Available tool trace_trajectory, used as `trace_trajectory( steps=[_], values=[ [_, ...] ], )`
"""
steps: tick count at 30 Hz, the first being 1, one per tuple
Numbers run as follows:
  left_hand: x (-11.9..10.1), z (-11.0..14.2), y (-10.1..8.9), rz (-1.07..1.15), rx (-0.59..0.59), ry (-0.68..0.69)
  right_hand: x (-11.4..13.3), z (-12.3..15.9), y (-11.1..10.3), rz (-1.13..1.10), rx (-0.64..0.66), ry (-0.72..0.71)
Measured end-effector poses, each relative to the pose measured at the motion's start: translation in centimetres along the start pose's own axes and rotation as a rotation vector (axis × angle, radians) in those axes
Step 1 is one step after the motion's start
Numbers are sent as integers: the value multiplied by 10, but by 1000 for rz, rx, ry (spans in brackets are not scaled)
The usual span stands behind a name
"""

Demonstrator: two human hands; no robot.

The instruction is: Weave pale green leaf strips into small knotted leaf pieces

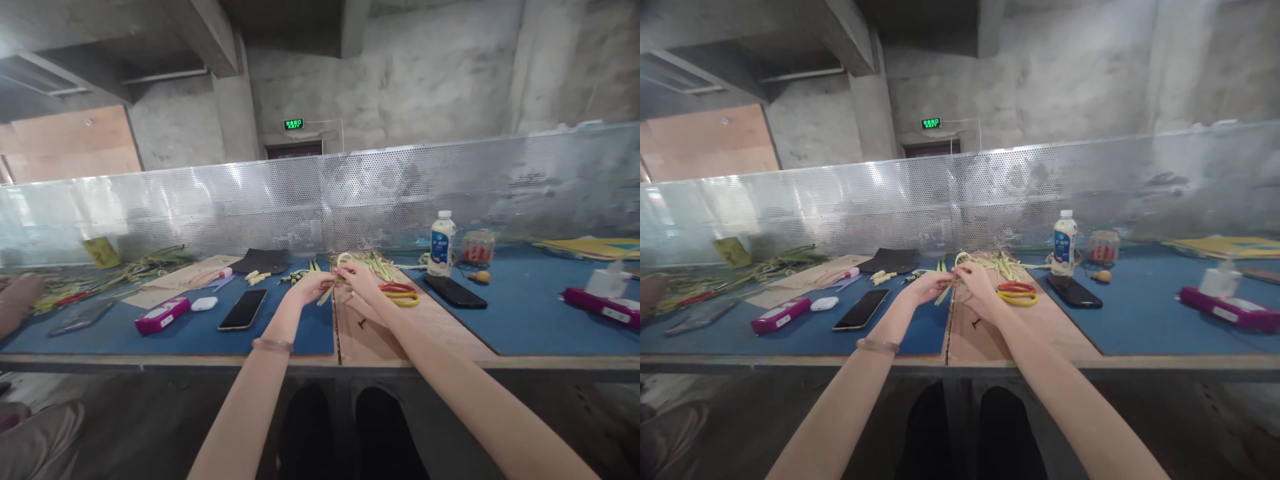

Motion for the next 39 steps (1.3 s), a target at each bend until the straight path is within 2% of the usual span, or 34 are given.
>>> trace_trajectory(
  steps=[10,17,22,30,39],
  values=[
    [2,-1,-1,50,18,8,-1,-2,-2,-38,-67,18],
    [-1,1,3,38,5,78,0,2,0,-30,-107,93],
    [-4,4,3,4,-11,119,7,1,-3,20,-138,74],
    [-7,6,4,-43,-52,154,8,2,-5,50,-123,71],
    [-1,-3,-4,-193,-75,225,5,5,4,-17,25,65]
  ],
)
Point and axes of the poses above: each hand's wrist, its own z-axis away from the middle knuckle, its own y-axis out of the palm, x = y × z, the point moved 4 cm from there along -z, towards the middle knuckle, and after that the axes turned 10 degrees about -x, right-handed, at the moved point
